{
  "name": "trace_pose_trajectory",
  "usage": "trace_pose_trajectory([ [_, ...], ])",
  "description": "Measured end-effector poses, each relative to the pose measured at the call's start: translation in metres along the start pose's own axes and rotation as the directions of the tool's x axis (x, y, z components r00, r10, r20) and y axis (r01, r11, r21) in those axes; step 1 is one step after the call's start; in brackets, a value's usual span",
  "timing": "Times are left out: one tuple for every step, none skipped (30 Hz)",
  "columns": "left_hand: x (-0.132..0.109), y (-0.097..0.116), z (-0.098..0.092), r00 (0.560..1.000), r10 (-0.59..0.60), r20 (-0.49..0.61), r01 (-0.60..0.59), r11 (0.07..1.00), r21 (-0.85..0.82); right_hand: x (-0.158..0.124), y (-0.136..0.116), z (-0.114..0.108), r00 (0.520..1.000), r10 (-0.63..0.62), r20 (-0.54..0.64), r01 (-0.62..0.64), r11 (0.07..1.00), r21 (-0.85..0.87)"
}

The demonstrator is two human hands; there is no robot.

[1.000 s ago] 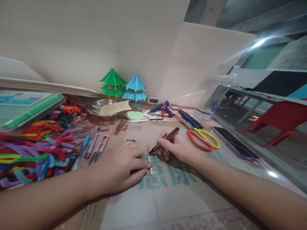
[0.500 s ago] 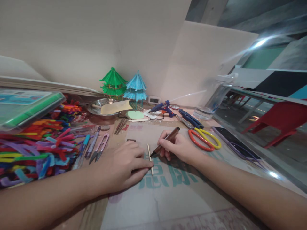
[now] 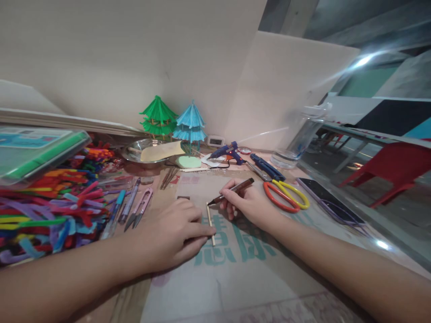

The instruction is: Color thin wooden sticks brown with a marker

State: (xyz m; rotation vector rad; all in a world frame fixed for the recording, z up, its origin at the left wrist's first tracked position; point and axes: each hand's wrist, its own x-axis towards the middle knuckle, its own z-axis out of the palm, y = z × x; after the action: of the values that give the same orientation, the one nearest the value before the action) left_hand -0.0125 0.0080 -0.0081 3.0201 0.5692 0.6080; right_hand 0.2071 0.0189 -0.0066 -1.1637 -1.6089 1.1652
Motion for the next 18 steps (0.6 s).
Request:
trace_pose_trajectory([
  [-0.0001, -0.0001, 0.0001, 1.000, 0.002, -0.002, -0.002, 1.000, -0.001, 0.0000, 0.0002, -0.0001, 1.000, -0.002, -0.008, 0.002, 1.000, 0.003],
  [-0.0002, -0.0002, 0.0003, 1.000, 0.003, -0.002, -0.003, 1.000, -0.001, 0.0001, 0.0003, -0.0001, 1.000, -0.003, -0.017, 0.003, 1.000, 0.008],
  [-0.0003, -0.0003, 0.0004, 1.000, 0.005, -0.002, -0.005, 1.000, -0.001, 0.0002, 0.0005, -0.0001, 1.000, -0.002, -0.025, 0.002, 1.000, 0.014],
  [-0.0003, -0.0004, 0.0004, 1.000, 0.007, -0.001, -0.007, 1.000, -0.001, 0.0004, 0.0006, 0.0000, 1.000, 0.001, -0.030, 0.000, 1.000, 0.019],
  [-0.0003, -0.0004, 0.0004, 1.000, 0.008, 0.001, -0.008, 1.000, -0.002, 0.0005, 0.0007, 0.0001, 0.999, 0.004, -0.033, -0.003, 1.000, 0.023],
  [-0.0003, -0.0004, 0.0004, 1.000, 0.006, 0.005, -0.006, 1.000, -0.002, 0.0007, 0.0008, 0.0003, 0.999, 0.007, -0.035, -0.006, 1.000, 0.025],
  [-0.0003, -0.0003, 0.0003, 1.000, 0.004, 0.007, -0.004, 1.000, -0.003, 0.0008, 0.0008, 0.0005, 0.999, 0.009, -0.039, -0.008, 1.000, 0.028],
  [-0.0002, -0.0003, 0.0002, 1.000, 0.005, 0.007, -0.005, 1.000, -0.004, 0.0010, 0.0007, 0.0007, 0.999, 0.011, -0.041, -0.010, 1.000, 0.029],
  [-0.0002, -0.0002, 0.0002, 1.000, 0.005, 0.006, -0.005, 1.000, -0.004, 0.0011, 0.0007, 0.0008, 0.999, 0.012, -0.043, -0.011, 0.999, 0.031],
  [-0.0002, -0.0002, 0.0002, 1.000, 0.004, 0.005, -0.004, 1.000, -0.005, 0.0012, 0.0008, 0.0009, 0.999, 0.014, -0.044, -0.012, 0.999, 0.034],
  [-0.0002, -0.0002, 0.0002, 1.000, 0.003, 0.004, -0.003, 1.000, -0.003, 0.0013, 0.0008, 0.0009, 0.999, 0.015, -0.045, -0.013, 0.999, 0.036],
  [-0.0002, -0.0002, 0.0003, 1.000, 0.004, 0.003, -0.004, 1.000, -0.001, 0.0013, 0.0008, 0.0008, 0.999, 0.016, -0.044, -0.014, 0.999, 0.034],
  [-0.0003, -0.0003, 0.0005, 1.000, 0.004, 0.001, -0.004, 1.000, 0.000, 0.0014, 0.0007, 0.0006, 0.999, 0.016, -0.041, -0.015, 0.999, 0.029],
  [-0.0003, -0.0003, 0.0007, 1.000, 0.004, -0.001, -0.004, 1.000, 0.002, 0.0014, 0.0006, 0.0004, 0.999, 0.016, -0.036, -0.015, 1.000, 0.020],
  [-0.0004, -0.0004, 0.0009, 1.000, 0.005, -0.004, -0.005, 1.000, 0.003, 0.0013, 0.0002, 0.0001, 0.999, 0.017, -0.030, -0.017, 1.000, 0.010],
  [-0.0005, -0.0005, 0.0011, 1.000, 0.006, -0.006, -0.006, 1.000, 0.004, 0.0012, -0.0003, -0.0001, 1.000, 0.021, -0.022, -0.021, 1.000, 0.001],
  [-0.0006, -0.0006, 0.0012, 1.000, 0.004, -0.008, -0.004, 1.000, 0.004, 0.0010, -0.0009, -0.0004, 1.000, 0.028, -0.012, -0.028, 1.000, -0.005],
  [-0.0007, -0.0006, 0.0013, 1.000, 0.002, -0.009, -0.002, 1.000, 0.002, 0.0008, -0.0016, -0.0005, 0.999, 0.037, -0.001, -0.037, 0.999, -0.010],
])
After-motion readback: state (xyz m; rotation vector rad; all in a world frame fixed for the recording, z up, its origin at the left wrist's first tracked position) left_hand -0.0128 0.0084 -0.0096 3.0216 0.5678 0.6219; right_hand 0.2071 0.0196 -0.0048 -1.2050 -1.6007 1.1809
